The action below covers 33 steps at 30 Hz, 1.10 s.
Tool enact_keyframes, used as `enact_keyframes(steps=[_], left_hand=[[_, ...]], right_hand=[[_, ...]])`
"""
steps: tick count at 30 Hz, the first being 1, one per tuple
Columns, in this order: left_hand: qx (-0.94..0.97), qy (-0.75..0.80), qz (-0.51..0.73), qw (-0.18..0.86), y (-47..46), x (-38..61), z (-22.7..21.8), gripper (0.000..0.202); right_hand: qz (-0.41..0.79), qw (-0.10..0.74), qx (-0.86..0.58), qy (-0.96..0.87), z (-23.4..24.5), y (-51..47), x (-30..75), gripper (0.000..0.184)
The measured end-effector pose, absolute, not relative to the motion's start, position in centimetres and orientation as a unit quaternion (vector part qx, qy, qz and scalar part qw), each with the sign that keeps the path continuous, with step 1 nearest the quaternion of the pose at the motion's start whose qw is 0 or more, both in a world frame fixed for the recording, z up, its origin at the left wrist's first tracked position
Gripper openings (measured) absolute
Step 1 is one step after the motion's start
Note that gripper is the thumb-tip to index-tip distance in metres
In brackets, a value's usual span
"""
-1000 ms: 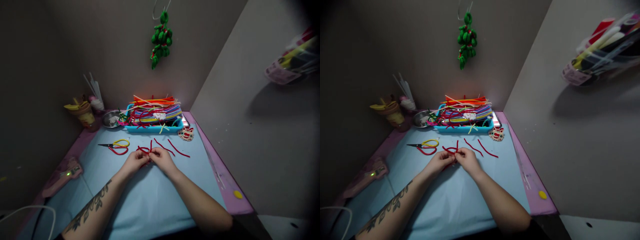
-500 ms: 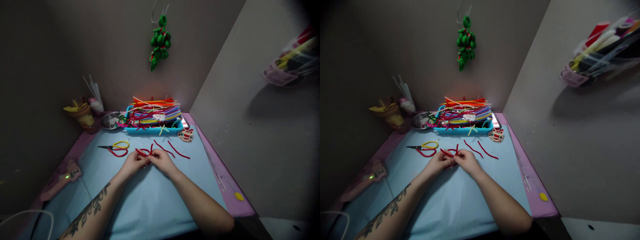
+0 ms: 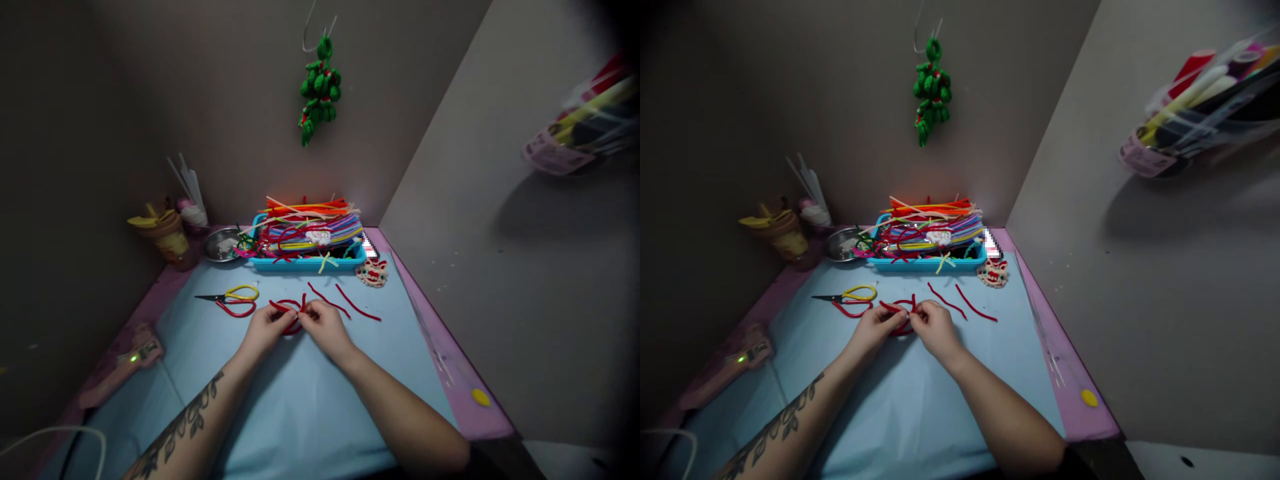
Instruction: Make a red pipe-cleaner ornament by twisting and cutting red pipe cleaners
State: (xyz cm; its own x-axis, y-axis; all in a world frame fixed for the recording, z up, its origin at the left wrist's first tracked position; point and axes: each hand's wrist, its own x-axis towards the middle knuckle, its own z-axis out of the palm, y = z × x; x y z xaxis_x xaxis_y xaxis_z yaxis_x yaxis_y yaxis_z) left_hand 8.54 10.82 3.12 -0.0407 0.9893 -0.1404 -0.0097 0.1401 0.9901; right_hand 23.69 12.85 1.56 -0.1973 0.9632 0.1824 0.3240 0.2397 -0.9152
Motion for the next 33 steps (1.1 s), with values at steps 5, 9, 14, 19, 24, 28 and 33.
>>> enact_keyframes(steps=[5,9,14,19,24,28,33], left_hand=[[0.44,0.528,0.483,0.542,10.8,8.5,3.6,0.027],[0.426,0.522,0.489,0.553,10.7,8.5,4.0,0.026],[0.443,0.525,0.493,0.534,10.7,8.6,4.1,0.024],[0.449,0.529,0.498,0.52,10.6,8.6,4.0,0.027],[0.507,0.505,0.455,0.529,11.0,8.1,3.9,0.034],[0.536,0.523,0.412,0.52,11.3,7.6,3.6,0.038],[0.496,0.556,0.414,0.524,11.4,6.9,3.9,0.051]], right_hand=[[0.456,0.412,-0.455,-0.644,1.9,13.0,23.8,0.015],[0.522,0.404,-0.435,-0.613,2.4,13.2,24.0,0.021],[0.569,0.391,-0.417,-0.591,2.7,13.3,24.1,0.022],[0.578,0.394,-0.416,-0.581,2.9,13.4,24.1,0.022],[0.56,0.418,-0.456,-0.551,2.7,13.6,24.3,0.025],[0.592,0.453,-0.475,-0.467,2.4,14.0,24.4,0.027],[0.665,0.448,-0.487,-0.347,2.4,14.8,25.0,0.032]])
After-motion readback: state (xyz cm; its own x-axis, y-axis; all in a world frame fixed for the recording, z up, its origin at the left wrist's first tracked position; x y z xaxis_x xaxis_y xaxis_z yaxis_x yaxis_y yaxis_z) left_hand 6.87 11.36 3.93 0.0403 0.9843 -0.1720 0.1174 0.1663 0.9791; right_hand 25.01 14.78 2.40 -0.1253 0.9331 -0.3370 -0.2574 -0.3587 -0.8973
